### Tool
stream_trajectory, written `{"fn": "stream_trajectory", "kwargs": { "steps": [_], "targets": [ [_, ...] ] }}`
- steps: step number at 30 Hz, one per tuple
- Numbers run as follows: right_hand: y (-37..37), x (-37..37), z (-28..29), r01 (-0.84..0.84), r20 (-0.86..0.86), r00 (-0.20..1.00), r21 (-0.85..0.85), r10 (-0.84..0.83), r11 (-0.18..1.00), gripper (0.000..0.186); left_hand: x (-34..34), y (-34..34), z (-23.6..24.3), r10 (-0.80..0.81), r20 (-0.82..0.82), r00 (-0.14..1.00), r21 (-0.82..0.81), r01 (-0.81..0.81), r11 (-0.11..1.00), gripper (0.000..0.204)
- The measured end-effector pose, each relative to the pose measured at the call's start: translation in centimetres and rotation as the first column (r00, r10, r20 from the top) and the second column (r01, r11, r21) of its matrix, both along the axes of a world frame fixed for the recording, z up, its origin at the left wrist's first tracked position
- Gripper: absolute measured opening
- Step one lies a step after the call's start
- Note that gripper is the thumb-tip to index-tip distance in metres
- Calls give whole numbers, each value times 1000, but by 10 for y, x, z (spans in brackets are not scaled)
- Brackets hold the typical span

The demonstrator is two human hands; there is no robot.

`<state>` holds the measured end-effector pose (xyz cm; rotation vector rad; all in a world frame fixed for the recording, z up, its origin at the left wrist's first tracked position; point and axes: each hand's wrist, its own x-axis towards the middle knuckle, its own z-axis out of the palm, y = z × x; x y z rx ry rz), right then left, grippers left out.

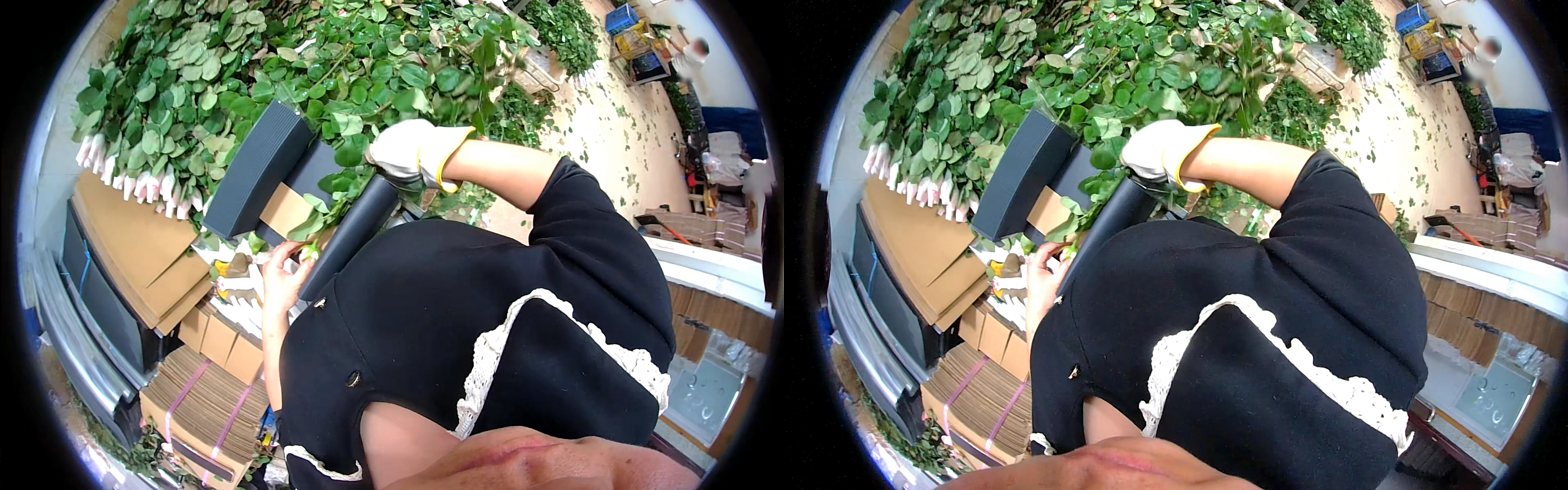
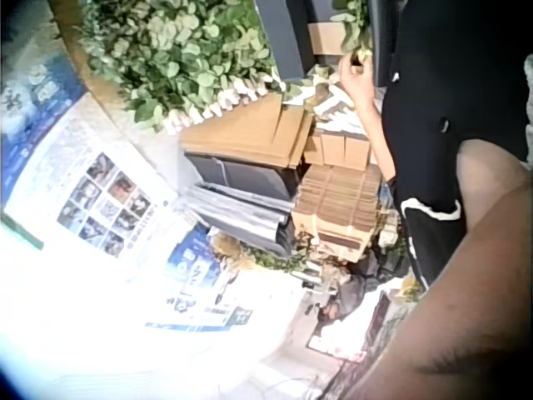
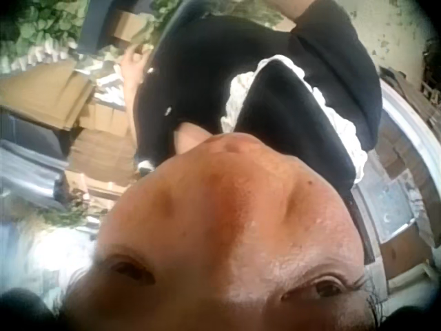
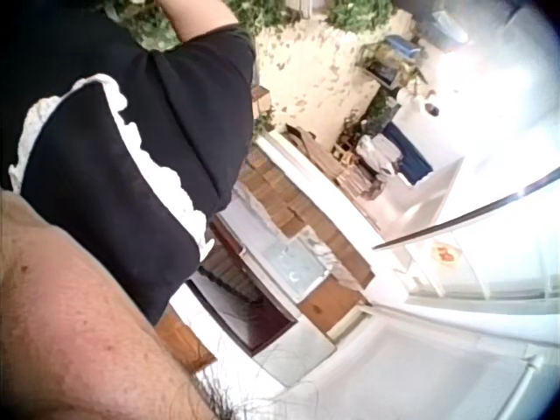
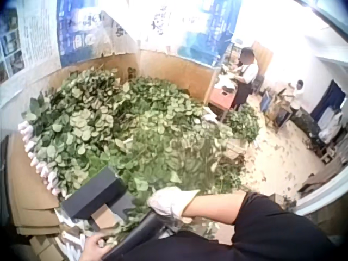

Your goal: The person arranges pink artificial roses and green leaves into a black rectangular container. They place the flowers and foliage into the container, adjust their positions, and then cover the arrangement with a clear plastic sheet.

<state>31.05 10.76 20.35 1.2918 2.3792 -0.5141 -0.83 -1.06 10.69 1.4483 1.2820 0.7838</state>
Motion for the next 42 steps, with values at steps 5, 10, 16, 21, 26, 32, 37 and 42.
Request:
{"fn": "stream_trajectory", "kwargs": {
  "steps": [5, 10, 16, 21, 26, 32, 37, 42],
  "targets": [
    [-20, 0, 15, 36, -75, 997, 192, -22, 981, 22, 0, 6, 0, -108, -272, 956, 85, 136, 987, 29],
    [-34, 10, -46, -125, 19, 966, 907, 258, 401, 25, 1, 5, -5, -128, -268, 955, 116, 164, 980, 35],
    [-20, 21, -31, 89, -201, 979, 223, -44, 971, 14, 0, 9, -16, -140, -260, 955, 207, 197, 958, 30],
    [-21, 31, -49, 186, -409, 906, 160, -107, 969, 26, 4, 6, -6, -129, -297, 946, 141, 177, 974, 31],
    [30, 36, 6, 380, -336, 898, 276, -282, 883, 32, -1, -2, -6, -124, -337, 933, 217, 205, 954, 30],
    [97, 29, -78, 135, -27, 991, 277, -133, 951, 24, -2, 9, -24, -151, -327, 933, 285, 250, 925, 27],
    [93, 8, -59, 125, -4, 991, 340, -132, 932, 23, -4, 1, -28, -100, -287, 953, 312, 192, 931, 28],
    [102, 16, -100, 126, 13, 991, 234, -132, 964, 23, -10, 5, -41, -140, -265, 954, 371, 235, 898, 30]
  ]
}}
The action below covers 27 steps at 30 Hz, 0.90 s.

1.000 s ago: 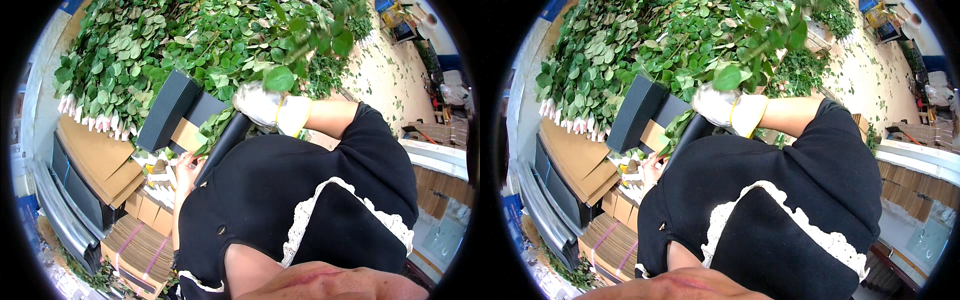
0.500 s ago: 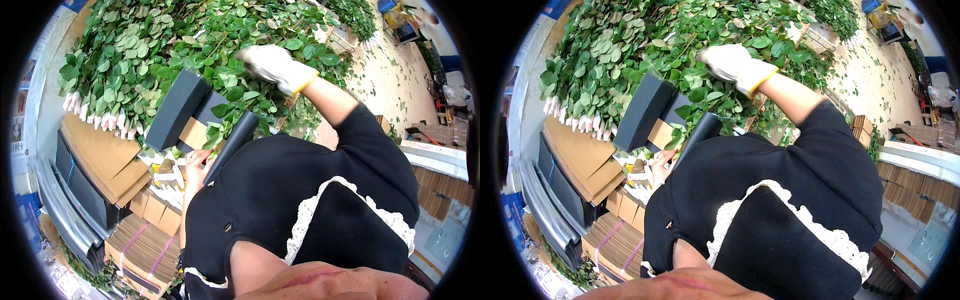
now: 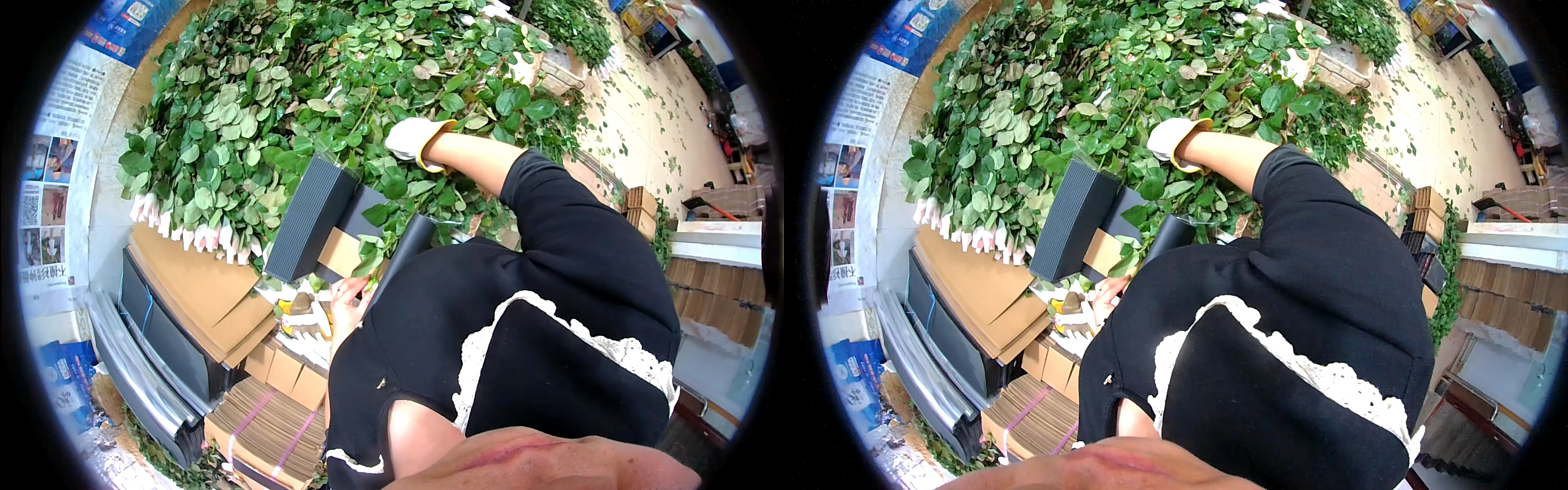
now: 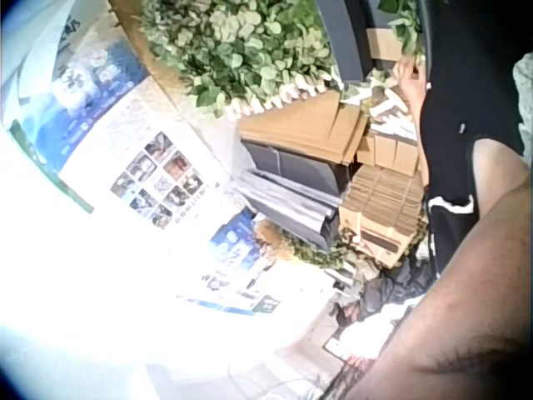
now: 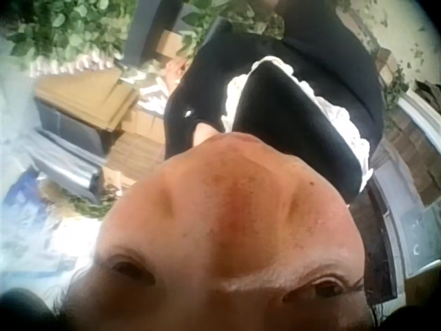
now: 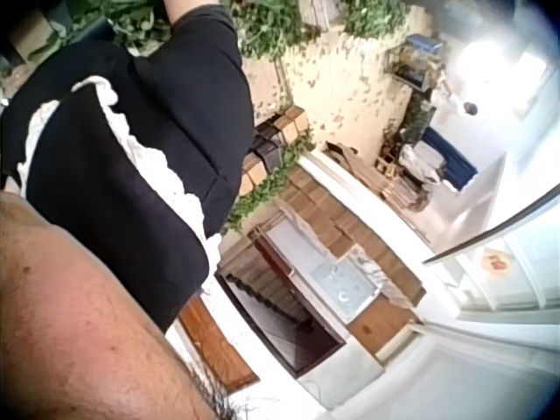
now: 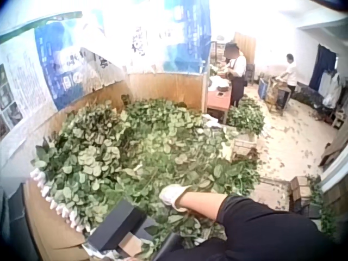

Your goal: The person arranges pink artificial roses and green leaves into a black rectangular container. They place the flowers and foliage into the container, adjust their positions, and then cover the arrangement with a clear plastic sheet.

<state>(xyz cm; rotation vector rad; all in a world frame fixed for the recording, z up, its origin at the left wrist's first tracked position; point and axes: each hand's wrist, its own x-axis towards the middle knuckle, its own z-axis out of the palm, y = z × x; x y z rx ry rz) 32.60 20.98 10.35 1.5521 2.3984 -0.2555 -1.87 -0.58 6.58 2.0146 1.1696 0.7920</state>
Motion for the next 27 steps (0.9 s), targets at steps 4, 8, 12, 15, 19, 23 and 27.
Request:
{"fn": "stream_trajectory", "kwargs": {
  "steps": [4, 8, 12, 15, 19, 23, 27],
  "targets": [
    [5, 14, -16, 73, -193, 979, 0, -72, 997, 25, 2, 0, 6, 44, -16, 999, -80, -45, 996, 31],
    [-24, -3, 50, 127, -306, 949, 169, -70, 977, 26, -1, -11, 6, 53, -17, 998, -17, -53, 998, 39],
    [-33, -32, 81, 17, -261, 964, 210, 39, 978, 20, 11, -10, 27, 219, -50, 974, -187, -225, 956, 47],
    [-2, -28, 14, -242, -142, 964, -115, 225, 963, 24, 9, -4, 26, 120, 22, 993, -150, -116, 982, 33],
    [83, -78, 134, -253, 10, 961, -372, 277, 893, 36, 7, -10, 4, 78, 137, 988, -121, -62, 991, 29],
    [182, -202, 181, -140, -499, 796, 397, 341, 907, 26, 8, -20, -12, 57, 255, 965, -96, -33, 995, 28],
    [252, -333, 177, -322, -97, 873, 622, 478, 714, 31, 3, -26, -57, 192, 353, 916, -487, 5, 873, 26]
  ]
}}
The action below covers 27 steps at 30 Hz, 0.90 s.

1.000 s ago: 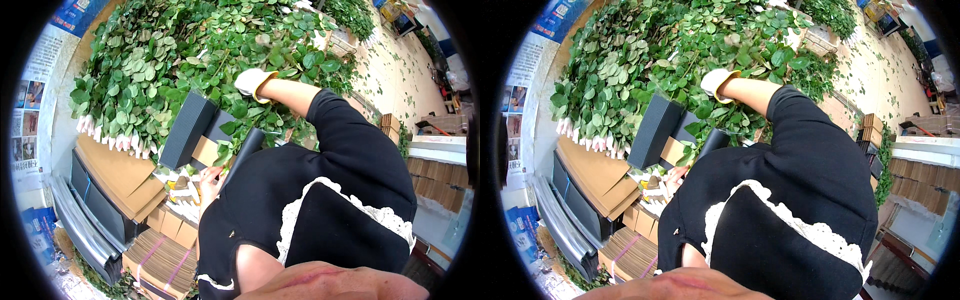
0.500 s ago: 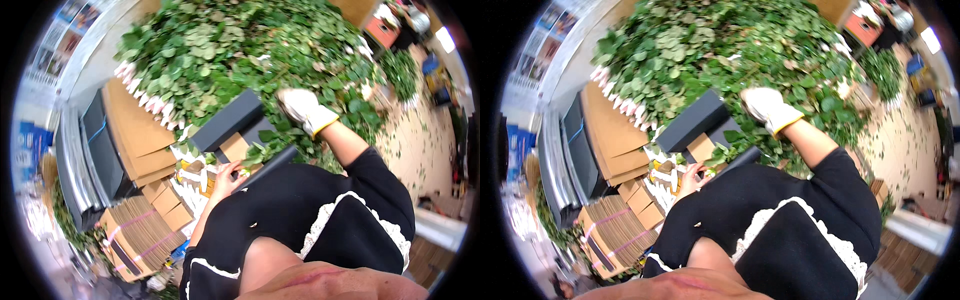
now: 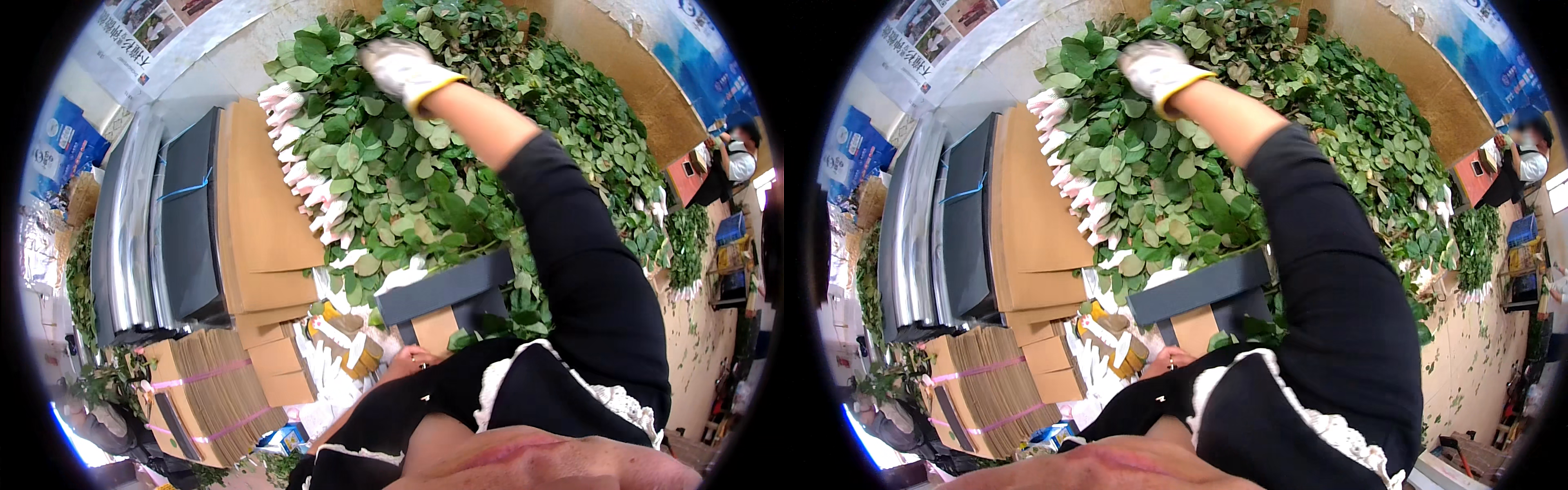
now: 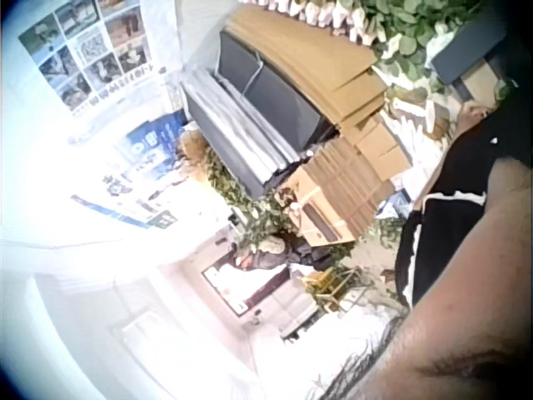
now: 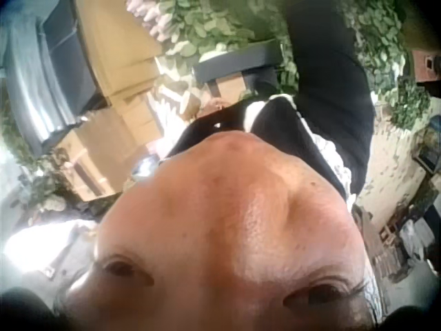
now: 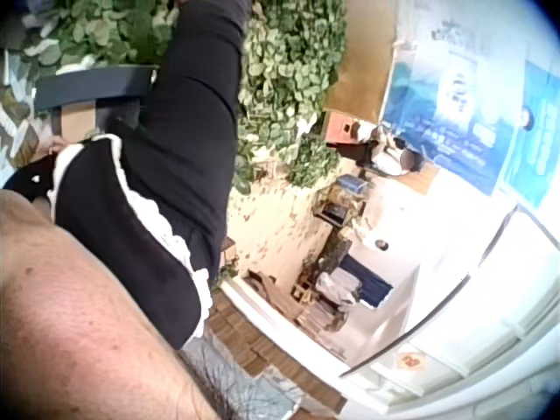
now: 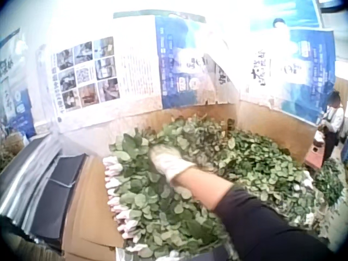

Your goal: The person arranges pink artificial roses and green leaves into a black rectangular container. They place the flowers and foliage into the container, adjust their positions, and then cover the arrangement with a clear plastic sheet.

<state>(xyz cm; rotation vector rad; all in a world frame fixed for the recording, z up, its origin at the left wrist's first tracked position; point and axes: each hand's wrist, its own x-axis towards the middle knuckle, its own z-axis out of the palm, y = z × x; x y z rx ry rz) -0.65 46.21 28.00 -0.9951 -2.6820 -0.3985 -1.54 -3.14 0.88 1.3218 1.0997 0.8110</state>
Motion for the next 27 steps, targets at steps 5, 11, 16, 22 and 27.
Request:
{"fn": "stream_trajectory", "kwargs": {
  "steps": [5, 11, 16, 22, 27],
  "targets": [
    [42, -63, -44, 229, 39, 973, -86, -226, 970, 38, 13, -44, -95, 375, 603, 704, -542, 17, 840, 28],
    [38, -22, 33, 195, -82, 977, -37, -197, 980, 30, 1, -11, -21, -32, 73, 997, 98, 25, 995, 30],
    [81, 52, 173, 154, -351, 936, 333, -30, 930, 16, -3, 23, 46, -55, -156, 986, 355, 108, 929, 35],
    [-90, 77, 221, 83, -451, 870, 536, 201, 840, 20, 1, 16, 56, 11, -168, 986, 247, 31, 968, 39],
    [-101, 62, 18, 154, -326, 945, 488, 15, 859, 41, 0, 7, 69, 143, -19, 989, 49, -142, 989, 57]
  ]
}}
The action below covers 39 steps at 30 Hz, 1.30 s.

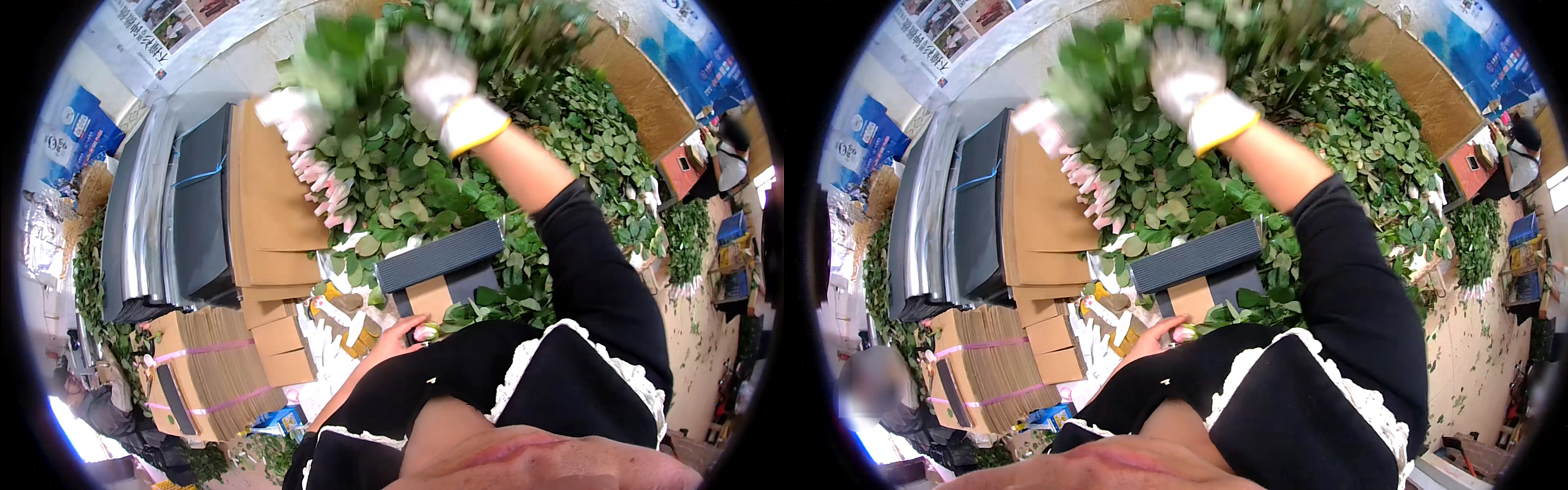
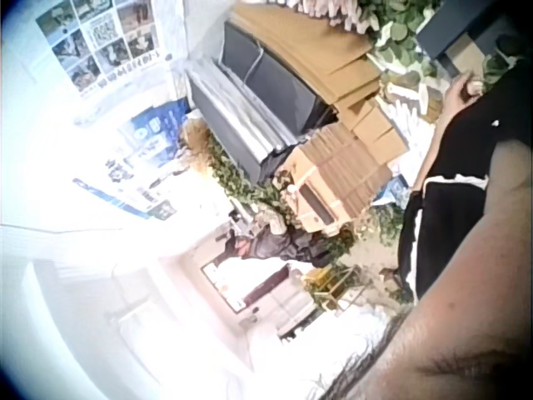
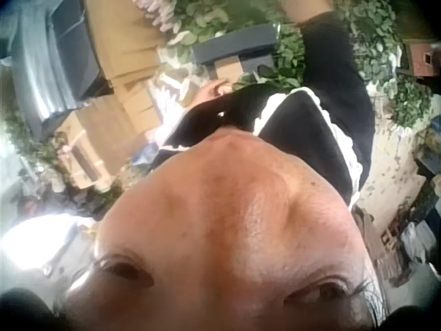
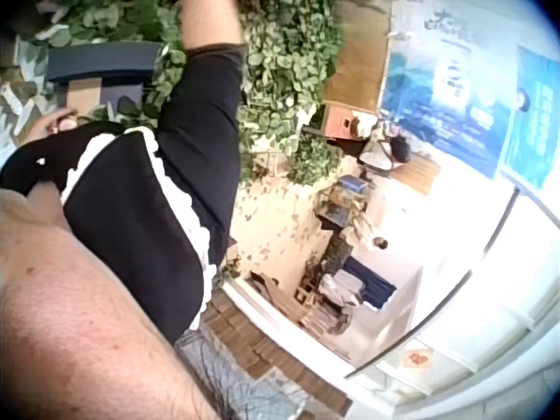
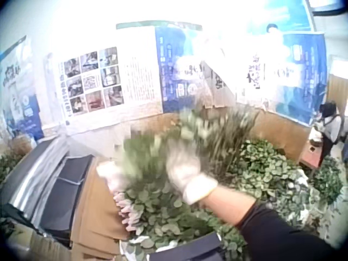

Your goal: The person arranges pink artificial roses and green leaves into a black rectangular container. They place the flowers and foliage into the container, adjust their positions, and then cover the arrangement with a clear plastic sheet.

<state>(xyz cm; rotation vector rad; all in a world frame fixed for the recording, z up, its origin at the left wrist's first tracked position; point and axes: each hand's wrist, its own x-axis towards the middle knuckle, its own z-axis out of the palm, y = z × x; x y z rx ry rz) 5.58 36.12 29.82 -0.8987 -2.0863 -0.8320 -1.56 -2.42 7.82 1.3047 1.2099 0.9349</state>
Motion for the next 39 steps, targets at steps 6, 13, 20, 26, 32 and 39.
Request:
{"fn": "stream_trajectory", "kwargs": {
  "steps": [6, 13, 20, 26, 32, 39],
  "targets": [
    [30, 11, -158, 302, 435, 898, -718, 65, 627, 56, -13, 10, -3, -4, 213, 977, -8, 6, 1000, 55],
    [34, 35, -92, 158, 312, 919, -851, 241, 501, 88, -93, 27, 60, -131, 338, 932, -23, 147, 989, 32],
    [7, 82, -66, -276, -136, 950, -787, 281, 552, 28, -124, 131, 61, 565, 135, 814, -150, -546, 824, 37],
    [-23, 6, -72, -447, -68, 751, -784, 656, 431, 37, -116, 210, 4, 652, 497, 573, -548, -375, 748, 73],
    [-52, -37, -120, -208, 327, 826, -579, 458, 788, 29, -126, 266, -11, 669, 743, 13, -614, -383, 690, 71],
    [-20, -18, -20, -197, -232, 965, -342, 121, 919, 20, -139, 265, 80, 135, 951, 280, -66, -242, 968, 53]
  ]
}}
